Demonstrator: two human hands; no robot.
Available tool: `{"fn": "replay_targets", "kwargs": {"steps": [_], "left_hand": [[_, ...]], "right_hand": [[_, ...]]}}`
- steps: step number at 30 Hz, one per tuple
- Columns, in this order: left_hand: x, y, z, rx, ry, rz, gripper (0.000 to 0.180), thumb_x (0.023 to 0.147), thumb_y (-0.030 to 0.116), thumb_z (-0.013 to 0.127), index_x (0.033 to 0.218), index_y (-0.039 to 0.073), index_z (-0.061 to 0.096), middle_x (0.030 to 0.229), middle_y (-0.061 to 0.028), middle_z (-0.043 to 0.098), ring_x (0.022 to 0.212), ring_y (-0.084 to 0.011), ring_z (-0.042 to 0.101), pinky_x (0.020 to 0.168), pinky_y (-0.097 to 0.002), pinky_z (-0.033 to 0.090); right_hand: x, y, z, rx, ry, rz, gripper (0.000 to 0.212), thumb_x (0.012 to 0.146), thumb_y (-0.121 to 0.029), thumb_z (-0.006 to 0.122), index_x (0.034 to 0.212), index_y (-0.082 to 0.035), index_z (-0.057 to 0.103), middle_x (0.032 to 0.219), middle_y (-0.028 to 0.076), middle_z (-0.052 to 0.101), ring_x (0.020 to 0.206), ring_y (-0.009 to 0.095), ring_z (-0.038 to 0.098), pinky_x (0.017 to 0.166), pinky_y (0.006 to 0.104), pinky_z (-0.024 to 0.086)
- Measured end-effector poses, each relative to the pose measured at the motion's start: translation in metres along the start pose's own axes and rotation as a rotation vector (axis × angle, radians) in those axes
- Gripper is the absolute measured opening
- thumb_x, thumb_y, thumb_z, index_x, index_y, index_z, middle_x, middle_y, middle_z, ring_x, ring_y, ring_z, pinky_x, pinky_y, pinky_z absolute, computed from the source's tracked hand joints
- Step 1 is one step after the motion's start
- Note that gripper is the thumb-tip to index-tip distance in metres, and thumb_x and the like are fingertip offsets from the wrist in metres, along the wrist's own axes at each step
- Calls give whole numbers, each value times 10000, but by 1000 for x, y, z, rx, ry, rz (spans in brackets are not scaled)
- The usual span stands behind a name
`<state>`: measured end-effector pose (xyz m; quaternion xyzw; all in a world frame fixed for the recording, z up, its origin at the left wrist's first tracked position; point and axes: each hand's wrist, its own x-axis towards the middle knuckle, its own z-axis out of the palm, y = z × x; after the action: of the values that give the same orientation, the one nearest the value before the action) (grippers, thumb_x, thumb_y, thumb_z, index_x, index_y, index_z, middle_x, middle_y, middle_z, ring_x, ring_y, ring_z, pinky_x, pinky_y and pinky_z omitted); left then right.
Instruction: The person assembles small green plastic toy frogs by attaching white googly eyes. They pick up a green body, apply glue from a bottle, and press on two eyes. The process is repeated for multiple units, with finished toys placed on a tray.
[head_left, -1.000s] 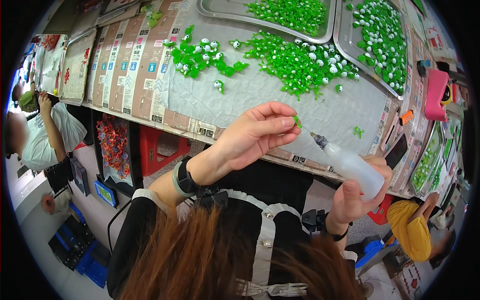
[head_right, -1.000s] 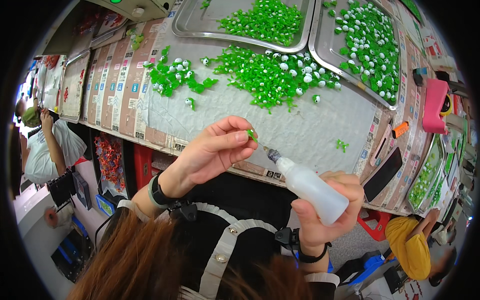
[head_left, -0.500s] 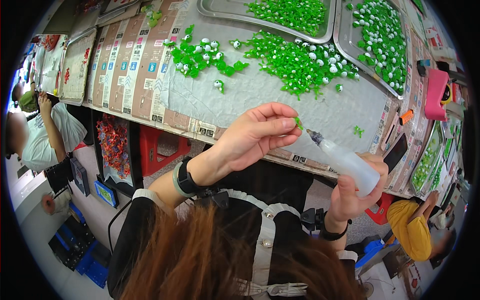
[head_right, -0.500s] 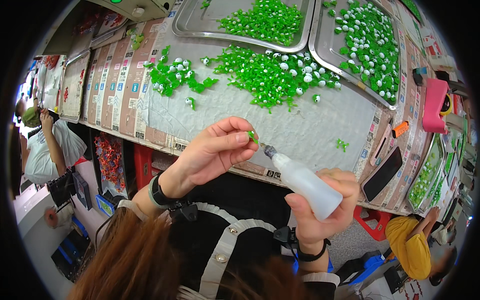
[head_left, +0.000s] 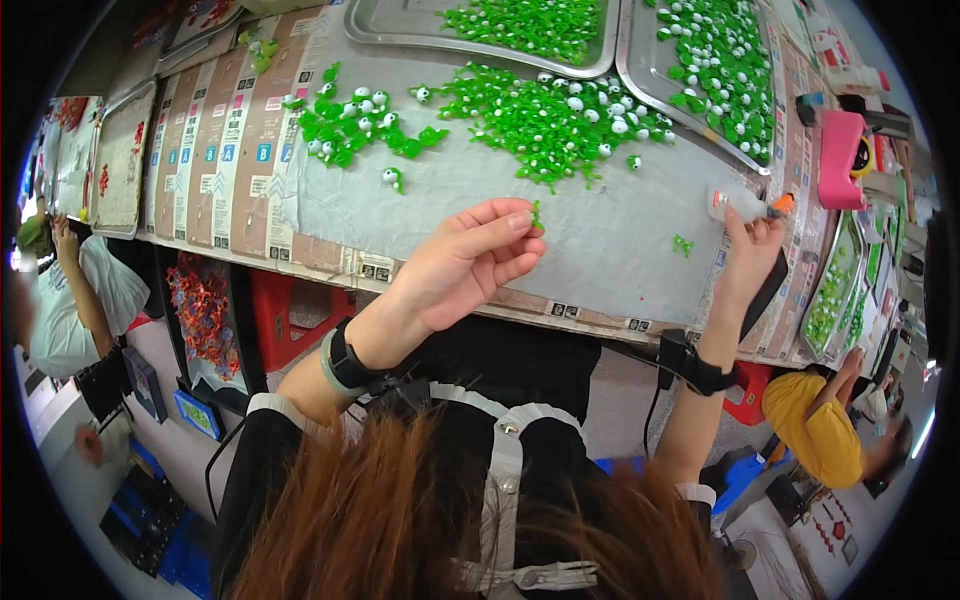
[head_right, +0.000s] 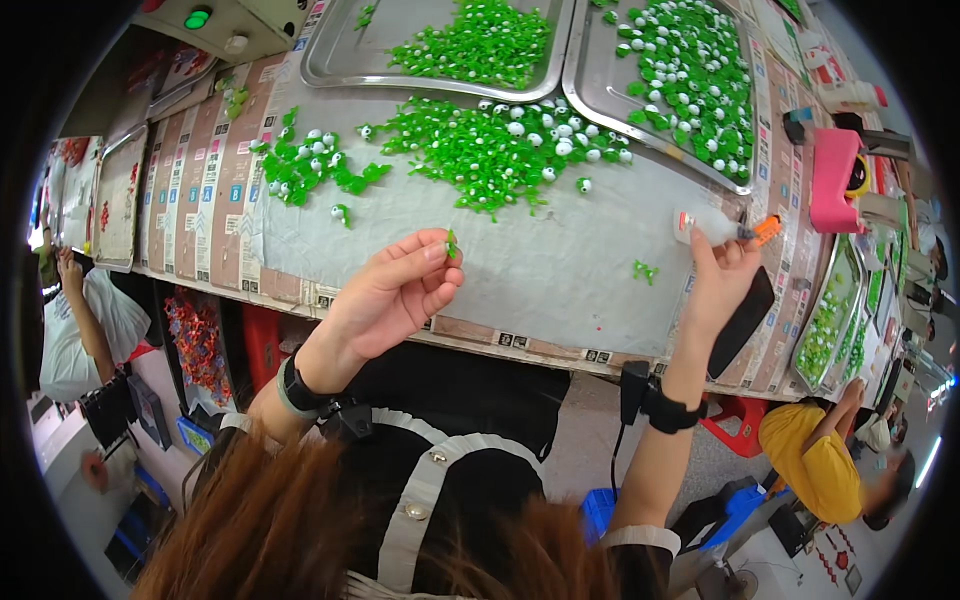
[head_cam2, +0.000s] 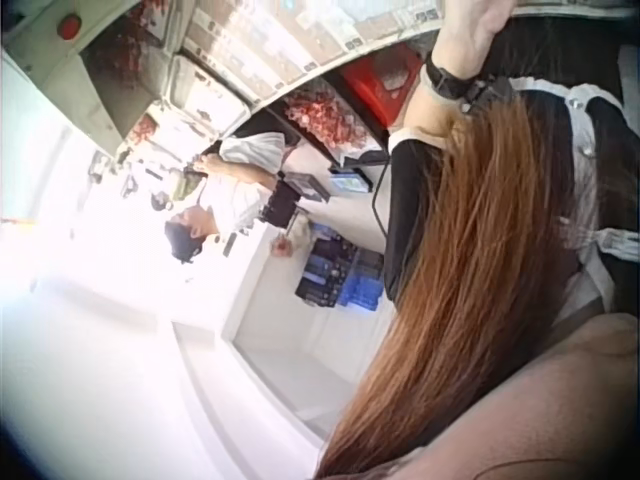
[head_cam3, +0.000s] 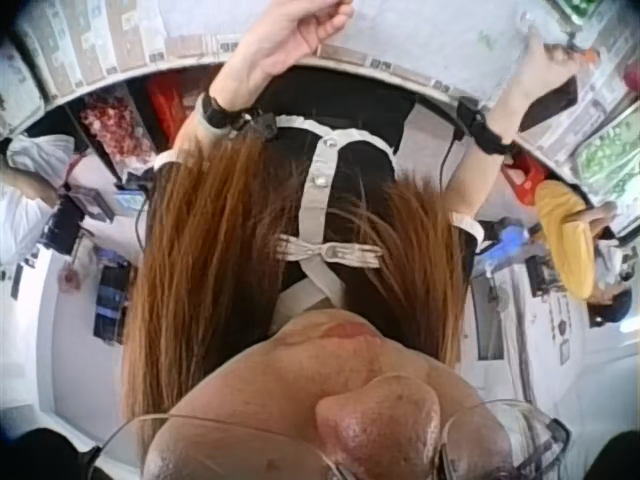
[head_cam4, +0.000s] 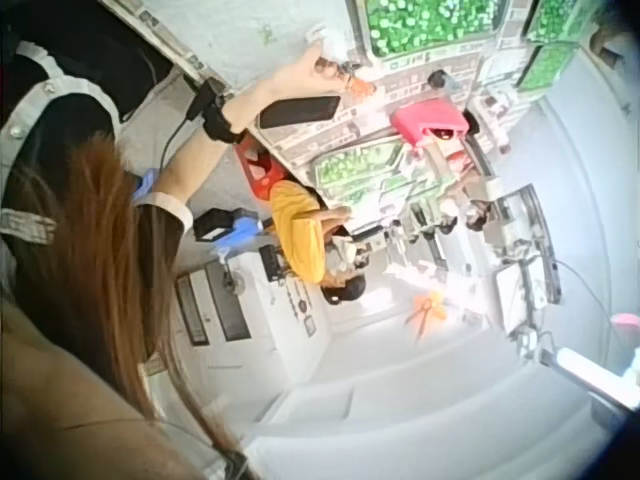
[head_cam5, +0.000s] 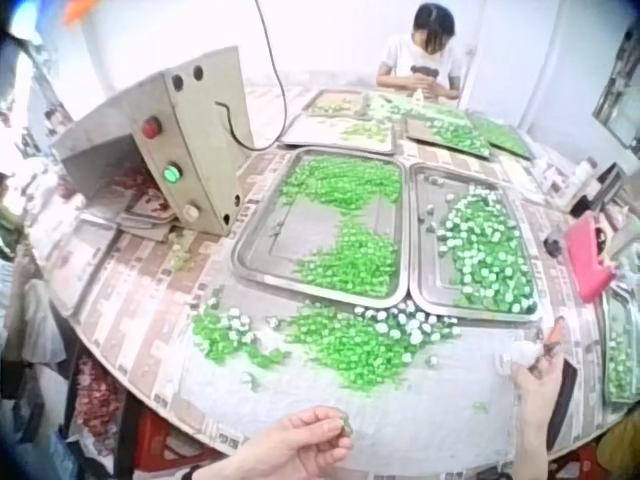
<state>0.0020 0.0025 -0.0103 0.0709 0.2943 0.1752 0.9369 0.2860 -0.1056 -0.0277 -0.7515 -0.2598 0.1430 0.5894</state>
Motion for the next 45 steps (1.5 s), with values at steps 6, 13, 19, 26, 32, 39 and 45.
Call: {"fn": "replay_targets", "kwargs": {"steps": [6,13,19,26,32,39,45], "left_hand": [[-2,2,-5,25,21,-4,97,809,97,460,880,36,481,776,-47,537,696,-115,547,617,-200,476],[-2,3,5,116,-10,-54,112,800,81,469,898,30,484,797,-73,548,696,-132,558,613,-208,483],[-8,6,4,130,-3,12,130,771,52,510,892,6,506,821,-72,553,749,-144,566,654,-220,483],[-7,-2,15,465,38,206,129,762,14,502,888,-15,511,836,-91,562,762,-146,564,663,-230,470],[-13,-6,21,798,63,346,141,746,6,529,881,-36,527,817,-75,567,749,-113,552,667,-211,450],[-17,-8,26,1062,75,479,121,729,19,556,842,-23,566,768,-63,587,710,-103,559,620,-210,444],[-14,-11,20,1384,6,799,137,669,-5,596,805,-2,578,746,-91,591,656,-157,579,572,-235,456]], "right_hand": [[-20,-39,22,-686,377,-420,407,706,10,555,1066,34,367,897,100,511,807,159,489,741,245,370],[-21,-40,76,-625,-514,-662,195,711,-8,500,905,-20,515,841,101,535,738,252,515,650,300,417],[-32,-47,76,-70,-588,99,184,745,-12,483,925,2,516,815,94,555,681,190,547,625,278,429],[-83,-82,66,620,-645,775,207,758,-31,497,956,30,488,810,98,559,702,155,553,645,254,450],[-105,-83,72,557,-551,570,179,716,27,540,889,23,495,819,92,561,741,139,553,665,241,442],[-109,-84,68,358,-575,419,159,712,35,551,866,29,512,808,68,560,738,92,532,657,190,423],[-110,-85,65,373,-581,415,108,727,36,533,835,43,531,799,80,566,716,103,539,648,201,434]]}}
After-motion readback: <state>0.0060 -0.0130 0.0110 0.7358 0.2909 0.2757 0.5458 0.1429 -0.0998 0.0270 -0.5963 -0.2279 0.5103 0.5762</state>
